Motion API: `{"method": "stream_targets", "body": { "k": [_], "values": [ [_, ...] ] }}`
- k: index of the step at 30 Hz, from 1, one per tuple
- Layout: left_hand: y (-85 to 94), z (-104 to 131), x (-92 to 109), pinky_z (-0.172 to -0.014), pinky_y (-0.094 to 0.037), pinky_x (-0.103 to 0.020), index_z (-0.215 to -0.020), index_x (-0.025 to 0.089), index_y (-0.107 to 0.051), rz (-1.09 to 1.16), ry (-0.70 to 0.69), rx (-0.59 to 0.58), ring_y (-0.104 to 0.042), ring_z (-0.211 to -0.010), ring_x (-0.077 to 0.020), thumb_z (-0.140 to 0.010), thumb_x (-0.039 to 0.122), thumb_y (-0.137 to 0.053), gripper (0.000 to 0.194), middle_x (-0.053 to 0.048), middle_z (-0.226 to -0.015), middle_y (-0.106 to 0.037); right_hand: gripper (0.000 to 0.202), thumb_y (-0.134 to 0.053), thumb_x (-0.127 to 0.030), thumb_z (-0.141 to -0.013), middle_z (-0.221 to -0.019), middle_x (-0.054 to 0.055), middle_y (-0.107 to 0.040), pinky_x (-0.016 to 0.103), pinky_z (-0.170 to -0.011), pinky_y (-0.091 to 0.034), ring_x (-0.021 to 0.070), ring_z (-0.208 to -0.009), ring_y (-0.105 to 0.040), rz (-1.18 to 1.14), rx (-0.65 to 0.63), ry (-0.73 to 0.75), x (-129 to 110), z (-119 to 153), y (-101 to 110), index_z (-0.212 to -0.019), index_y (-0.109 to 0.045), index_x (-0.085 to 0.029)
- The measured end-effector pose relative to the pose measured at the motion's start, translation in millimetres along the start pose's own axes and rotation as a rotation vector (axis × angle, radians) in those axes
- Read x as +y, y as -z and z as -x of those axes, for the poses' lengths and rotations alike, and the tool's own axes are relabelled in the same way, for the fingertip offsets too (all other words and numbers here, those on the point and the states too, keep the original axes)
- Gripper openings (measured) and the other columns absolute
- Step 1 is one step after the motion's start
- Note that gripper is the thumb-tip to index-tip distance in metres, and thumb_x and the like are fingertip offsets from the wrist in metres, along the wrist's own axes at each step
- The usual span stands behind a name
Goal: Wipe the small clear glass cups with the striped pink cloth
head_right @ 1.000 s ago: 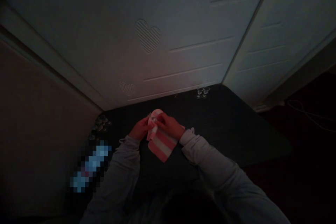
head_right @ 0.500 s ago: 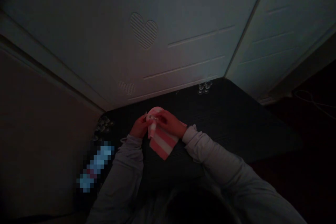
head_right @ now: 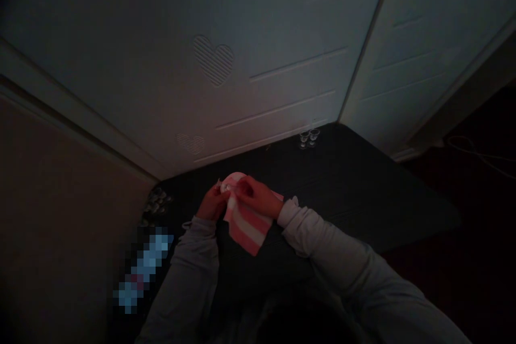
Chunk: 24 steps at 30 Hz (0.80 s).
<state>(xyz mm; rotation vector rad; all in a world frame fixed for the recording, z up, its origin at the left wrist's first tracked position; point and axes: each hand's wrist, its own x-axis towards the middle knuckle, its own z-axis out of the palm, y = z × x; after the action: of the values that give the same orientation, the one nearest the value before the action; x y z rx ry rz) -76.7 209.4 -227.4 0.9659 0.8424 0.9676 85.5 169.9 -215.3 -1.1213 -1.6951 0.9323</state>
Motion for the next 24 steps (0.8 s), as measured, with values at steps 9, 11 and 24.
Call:
{"method": "stream_targets", "body": {
  "k": [9, 11, 24],
  "values": [
    [5.3, 1.2, -2.5, -0.077, -0.044, -0.036, -0.087, 0.014, -0.062, -0.081, 0.057, -0.053, -0.061, -0.078, -0.0222, -0.056, 0.025, -0.069, 0.034, -0.006, -0.084, -0.068, 0.021, -0.046, -0.03, -0.082, -0.096, 0.005, -0.059, 0.03, -0.077, -0.044, 0.0149, -0.087, -0.057, -0.077, -0.042, -0.008, 4.8, -1.9, 0.0, -0.1, -0.05, -0.018],
    [6.0, 1.8, -1.5, -0.077, -0.045, -0.037, -0.087, 0.013, -0.062, -0.13, 0.07, -0.056, -0.061, -0.079, -0.0236, -0.056, 0.026, -0.069, 0.034, -0.007, -0.085, -0.068, 0.022, -0.044, -0.029, -0.083, -0.097, 0.005, -0.06, 0.031, -0.078, -0.044, 0.0154, -0.088, -0.056, -0.064, -0.041, -0.007, 3.5, -2.0, -0.2, -0.101, -0.051, -0.018],
    [-1.1, 6.5, 11.1, -0.074, -0.045, -0.034, -0.091, 0.009, -0.063, -0.234, 0.02, 0.013, -0.061, -0.079, -0.0248, -0.06, 0.023, -0.066, 0.034, -0.009, -0.082, -0.069, 0.017, -0.047, -0.025, -0.081, -0.09, 0.003, -0.058, 0.029, -0.074, -0.044, 0.0143, -0.081, -0.054, -0.03, 0.03, 0.02, -0.1, -3.3, -5.6, -0.096, -0.053, -0.019]
  ]
}}
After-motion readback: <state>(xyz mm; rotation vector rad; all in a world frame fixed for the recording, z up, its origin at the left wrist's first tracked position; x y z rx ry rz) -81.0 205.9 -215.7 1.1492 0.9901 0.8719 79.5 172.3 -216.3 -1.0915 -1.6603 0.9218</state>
